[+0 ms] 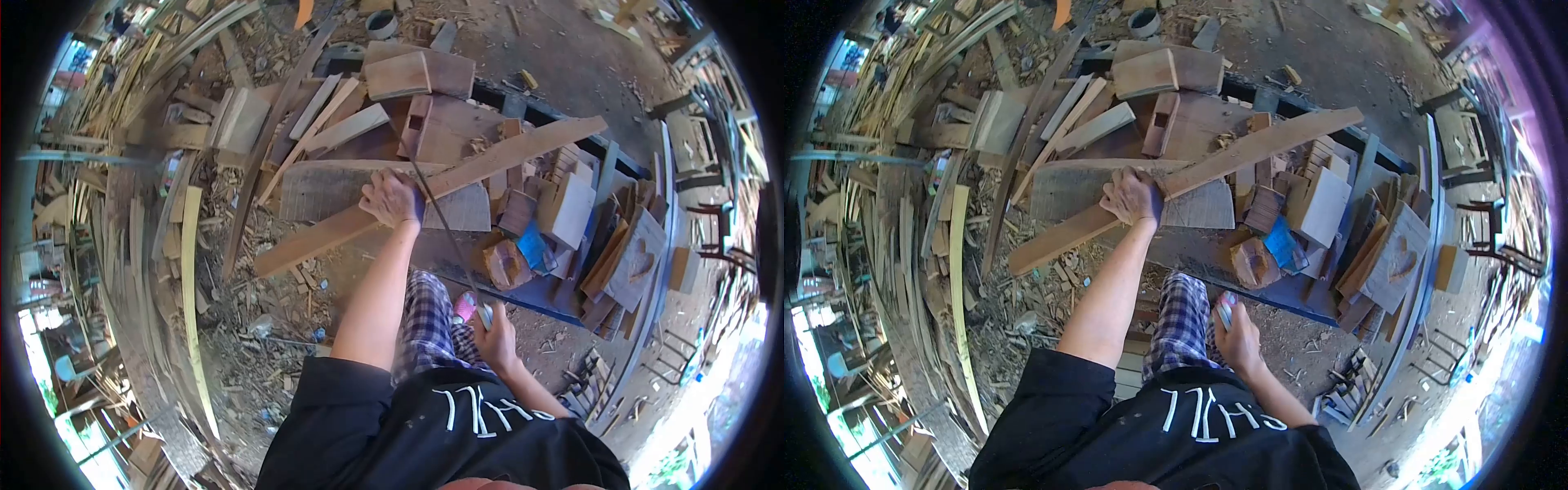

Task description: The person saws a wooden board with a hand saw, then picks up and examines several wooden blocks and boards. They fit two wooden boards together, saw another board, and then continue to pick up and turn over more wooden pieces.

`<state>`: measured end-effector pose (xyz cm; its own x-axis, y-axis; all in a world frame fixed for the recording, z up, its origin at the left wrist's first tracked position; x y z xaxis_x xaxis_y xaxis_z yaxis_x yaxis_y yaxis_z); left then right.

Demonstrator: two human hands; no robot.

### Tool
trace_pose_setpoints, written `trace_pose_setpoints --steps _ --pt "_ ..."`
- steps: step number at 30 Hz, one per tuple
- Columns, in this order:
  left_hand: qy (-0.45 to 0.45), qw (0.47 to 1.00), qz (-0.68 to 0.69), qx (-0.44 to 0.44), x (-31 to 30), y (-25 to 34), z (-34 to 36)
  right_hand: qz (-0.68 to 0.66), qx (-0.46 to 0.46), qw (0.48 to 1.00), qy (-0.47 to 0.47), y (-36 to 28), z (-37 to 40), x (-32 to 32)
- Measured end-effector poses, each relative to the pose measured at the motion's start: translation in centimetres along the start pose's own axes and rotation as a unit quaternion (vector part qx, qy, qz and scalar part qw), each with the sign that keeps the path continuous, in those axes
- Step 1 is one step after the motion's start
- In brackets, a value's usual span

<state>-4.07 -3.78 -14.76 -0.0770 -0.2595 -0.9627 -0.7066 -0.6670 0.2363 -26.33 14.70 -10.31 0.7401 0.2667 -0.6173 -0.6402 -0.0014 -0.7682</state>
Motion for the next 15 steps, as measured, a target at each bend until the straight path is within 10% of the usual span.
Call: trace_pose_setpoints --steps 8,15 --pt "-0.004 1.0 0.007 -0.003 -0.6 0.2 0.0 0.023 -0.035 0.997 0.068 -4.7 -10.1 3.3" --pt "-0.021 1.0 0.018 -0.014 -0.3 -0.3 -0.2 0.015 0.023 1.0 -0.004 0.2 1.4 0.0"
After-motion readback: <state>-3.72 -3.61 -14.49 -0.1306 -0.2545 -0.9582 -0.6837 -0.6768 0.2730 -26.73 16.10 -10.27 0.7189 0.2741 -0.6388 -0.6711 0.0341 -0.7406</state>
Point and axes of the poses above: each hand's wrist, its own z-axis away from the middle knuckle, its own x-axis out of the palm, y = z × x, the point moved 1 cm from there along -z, towards the middle knuckle, and after that the axes turned 1 degree about -y, right-handed, at the moved point
